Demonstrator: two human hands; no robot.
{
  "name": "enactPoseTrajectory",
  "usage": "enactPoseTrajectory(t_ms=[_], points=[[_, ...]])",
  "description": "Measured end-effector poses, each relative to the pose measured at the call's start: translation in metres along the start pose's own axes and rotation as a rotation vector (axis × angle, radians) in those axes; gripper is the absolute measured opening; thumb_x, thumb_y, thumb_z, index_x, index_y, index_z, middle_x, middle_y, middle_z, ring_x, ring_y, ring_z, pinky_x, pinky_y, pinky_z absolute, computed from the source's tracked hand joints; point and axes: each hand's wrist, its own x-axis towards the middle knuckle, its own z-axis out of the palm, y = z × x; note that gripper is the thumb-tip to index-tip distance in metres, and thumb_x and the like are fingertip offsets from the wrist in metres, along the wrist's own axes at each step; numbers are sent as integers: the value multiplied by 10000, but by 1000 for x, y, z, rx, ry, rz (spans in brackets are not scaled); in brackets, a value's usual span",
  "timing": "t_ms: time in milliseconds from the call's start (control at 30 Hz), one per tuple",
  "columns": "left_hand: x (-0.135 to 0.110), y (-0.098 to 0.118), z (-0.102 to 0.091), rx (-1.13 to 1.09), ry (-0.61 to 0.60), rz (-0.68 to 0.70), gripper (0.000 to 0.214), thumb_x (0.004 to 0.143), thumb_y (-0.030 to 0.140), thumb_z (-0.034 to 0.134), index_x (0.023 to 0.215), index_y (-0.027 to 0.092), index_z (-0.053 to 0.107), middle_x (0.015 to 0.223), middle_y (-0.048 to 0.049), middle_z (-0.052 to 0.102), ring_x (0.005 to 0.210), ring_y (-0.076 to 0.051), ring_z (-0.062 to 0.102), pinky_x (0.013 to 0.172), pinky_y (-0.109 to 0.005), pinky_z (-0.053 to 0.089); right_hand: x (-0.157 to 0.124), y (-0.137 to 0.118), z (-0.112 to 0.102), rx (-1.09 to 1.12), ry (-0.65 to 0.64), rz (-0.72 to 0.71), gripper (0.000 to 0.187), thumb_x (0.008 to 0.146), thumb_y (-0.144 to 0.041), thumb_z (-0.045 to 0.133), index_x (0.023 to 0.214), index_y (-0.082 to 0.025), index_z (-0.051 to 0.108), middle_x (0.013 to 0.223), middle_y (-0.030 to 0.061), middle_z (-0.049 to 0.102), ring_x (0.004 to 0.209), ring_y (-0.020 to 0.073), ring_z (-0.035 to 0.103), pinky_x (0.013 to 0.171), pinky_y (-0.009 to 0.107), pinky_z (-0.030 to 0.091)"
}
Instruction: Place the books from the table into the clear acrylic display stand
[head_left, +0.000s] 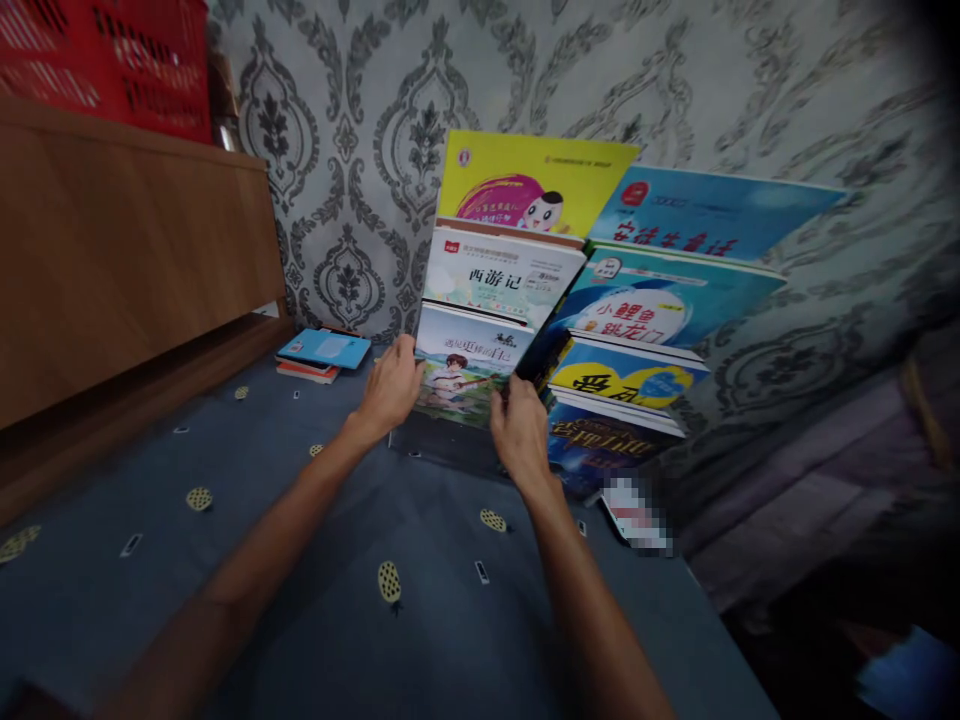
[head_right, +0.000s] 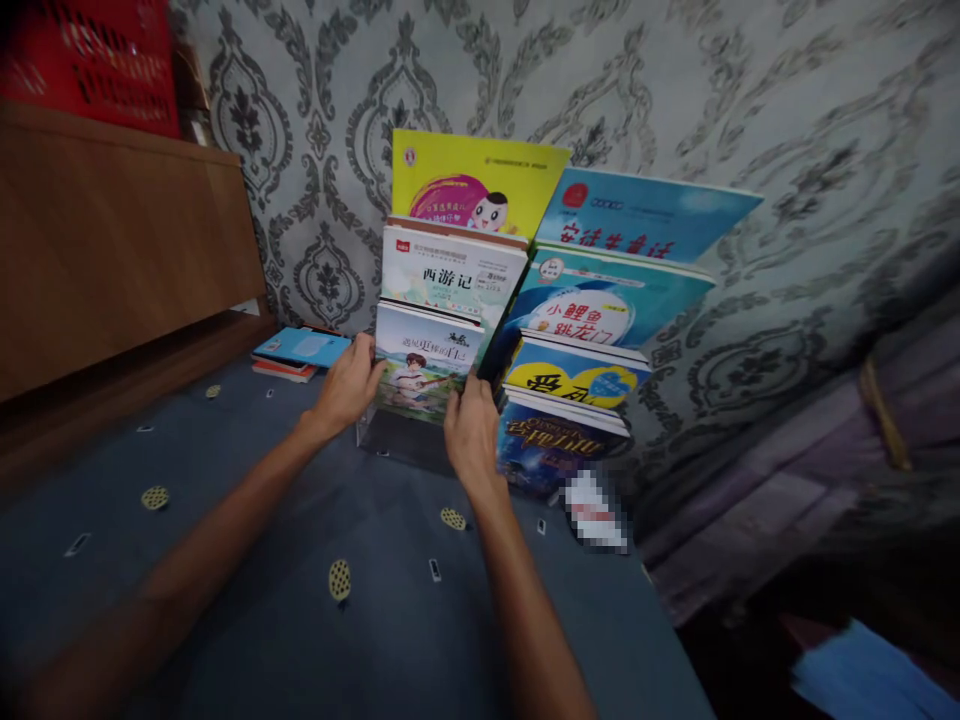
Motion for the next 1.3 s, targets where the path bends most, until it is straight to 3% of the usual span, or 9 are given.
enactPoseTrajectory(t_ms=[267, 400, 600, 1300], points=[[-1, -5, 6, 129, 103, 52, 293, 971, 207, 506, 1257, 161, 465, 1153, -137, 629, 1112, -282, 610, 910, -384, 502, 0, -17, -12, -107, -172, 104, 388, 957, -178, 404, 1299, -95, 566, 1094, 178, 717, 946, 259, 687, 814, 328, 503], [-2, -4, 7, 196, 111, 81, 303, 987, 208, 467, 1287, 162, 478, 1149, -132, 624, 1106, -280, 603, 907, -379, 499, 2, -34, -25, -217, -306, 213, 445, 1003, -196, 385, 1422, -79, 477, 984, 177, 756, 828, 257, 725, 741, 319, 502], [-1, -4, 5, 206, 98, 85, 309, 989, 202, 463, 1291, 140, 485, 1137, -142, 617, 1074, -284, 602, 880, -377, 498, 4, -50, -35, -346, -451, 289, 420, 1035, -171, 332, 1431, -75, 435, 950, 192, 757, 905, 287, 753, 760, 337, 512], [2, -10, 7, 100, 111, 90, 252, 979, 209, 449, 1222, 177, 509, 1091, -117, 593, 1043, -272, 569, 879, -382, 481, 5, -44, -32, -332, -449, 249, 423, 1004, -107, 314, 1398, -72, 465, 1018, 205, 756, 914, 294, 749, 745, 335, 507]])
